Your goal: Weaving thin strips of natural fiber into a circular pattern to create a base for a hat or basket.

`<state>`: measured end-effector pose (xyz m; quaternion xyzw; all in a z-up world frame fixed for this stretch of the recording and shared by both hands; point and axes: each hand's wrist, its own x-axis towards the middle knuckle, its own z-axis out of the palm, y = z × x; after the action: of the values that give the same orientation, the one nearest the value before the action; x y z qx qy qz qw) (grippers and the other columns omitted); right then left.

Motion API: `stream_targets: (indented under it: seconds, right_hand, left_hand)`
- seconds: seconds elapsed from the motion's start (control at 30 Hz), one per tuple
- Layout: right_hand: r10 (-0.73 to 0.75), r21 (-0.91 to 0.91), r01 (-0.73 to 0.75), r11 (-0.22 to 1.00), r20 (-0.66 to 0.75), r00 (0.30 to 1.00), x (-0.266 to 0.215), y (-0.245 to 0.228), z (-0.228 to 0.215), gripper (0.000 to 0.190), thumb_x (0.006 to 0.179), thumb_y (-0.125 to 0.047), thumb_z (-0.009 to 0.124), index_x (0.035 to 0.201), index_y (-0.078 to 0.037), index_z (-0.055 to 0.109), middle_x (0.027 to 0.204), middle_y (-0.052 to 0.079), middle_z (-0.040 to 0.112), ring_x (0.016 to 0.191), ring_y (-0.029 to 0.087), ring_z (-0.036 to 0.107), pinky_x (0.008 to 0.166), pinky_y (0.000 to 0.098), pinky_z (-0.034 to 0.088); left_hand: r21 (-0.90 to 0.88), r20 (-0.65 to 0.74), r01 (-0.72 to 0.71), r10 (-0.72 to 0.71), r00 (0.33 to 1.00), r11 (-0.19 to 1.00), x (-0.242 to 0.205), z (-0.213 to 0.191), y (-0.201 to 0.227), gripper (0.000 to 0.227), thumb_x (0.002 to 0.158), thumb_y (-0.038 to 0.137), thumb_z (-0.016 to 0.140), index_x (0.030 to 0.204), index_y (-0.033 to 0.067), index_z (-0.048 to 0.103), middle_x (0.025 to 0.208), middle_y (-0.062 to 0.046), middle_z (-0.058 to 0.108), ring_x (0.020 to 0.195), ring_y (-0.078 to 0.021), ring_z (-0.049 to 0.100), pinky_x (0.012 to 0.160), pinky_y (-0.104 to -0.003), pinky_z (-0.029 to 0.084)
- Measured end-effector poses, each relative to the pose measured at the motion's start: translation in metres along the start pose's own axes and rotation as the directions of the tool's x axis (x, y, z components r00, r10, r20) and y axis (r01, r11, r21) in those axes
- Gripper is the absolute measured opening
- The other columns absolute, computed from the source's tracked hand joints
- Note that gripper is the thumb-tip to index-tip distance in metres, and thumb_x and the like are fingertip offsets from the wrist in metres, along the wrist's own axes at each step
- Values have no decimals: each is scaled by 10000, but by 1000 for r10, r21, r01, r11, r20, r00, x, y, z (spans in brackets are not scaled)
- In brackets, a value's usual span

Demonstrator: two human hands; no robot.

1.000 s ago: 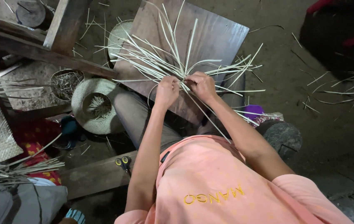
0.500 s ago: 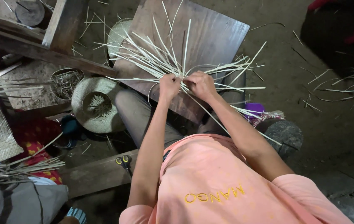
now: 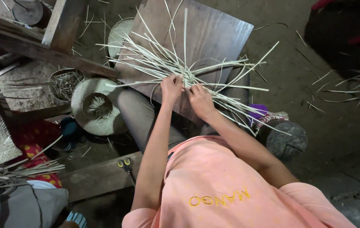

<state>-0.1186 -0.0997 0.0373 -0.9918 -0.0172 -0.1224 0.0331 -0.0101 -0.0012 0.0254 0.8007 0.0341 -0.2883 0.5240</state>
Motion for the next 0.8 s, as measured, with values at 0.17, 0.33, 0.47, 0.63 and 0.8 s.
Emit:
stream_targets:
  seconds: [0.17,0.33,0.47,0.63,0.8]
  right_hand:
    - [52,179,-65,982,76,996,-7,8,13,216,828,-157,558,1025,-127,641,903,57,570,899,237,564,696,312,507]
    - [326,544,-323,774,94,941,5,17,11,284,895,-227,611,1159,-134,564,946,106,554,914,340,612,753,430,522]
    - [368,667,-284,689,16,930,9,26,19,380,832,-184,707,1182,-125,571,982,125,568,919,361,620,782,423,525]
    - [365,680,-267,683,0,931,12,27,25,414,791,-136,744,1178,-128,596,968,107,602,927,316,635,809,410,521]
    - [354,676,-252,693,-14,935,14,28,18,391,779,-71,724,1151,-130,621,921,112,603,893,338,620,805,425,515]
  left_hand:
    - [124,34,-43,39,999,991,39,8,-54,197,759,202,703,726,11,672,570,-171,606,547,-278,649,517,-401,469]
    - [9,-30,75,-75,997,997,19,19,-35,126,761,188,686,737,68,716,541,-66,626,452,-135,614,453,-271,527]
    - [-296,16,110,-111,994,949,18,33,-43,113,788,82,641,762,-28,642,539,-77,572,388,-103,538,379,-218,452]
    - [-443,70,192,-180,981,876,13,27,-25,92,792,62,583,726,12,543,507,-40,481,351,-103,495,347,-200,392]
    - [-578,166,332,-291,942,746,24,25,-21,145,817,73,621,759,43,491,580,0,354,338,-45,339,260,-188,269]
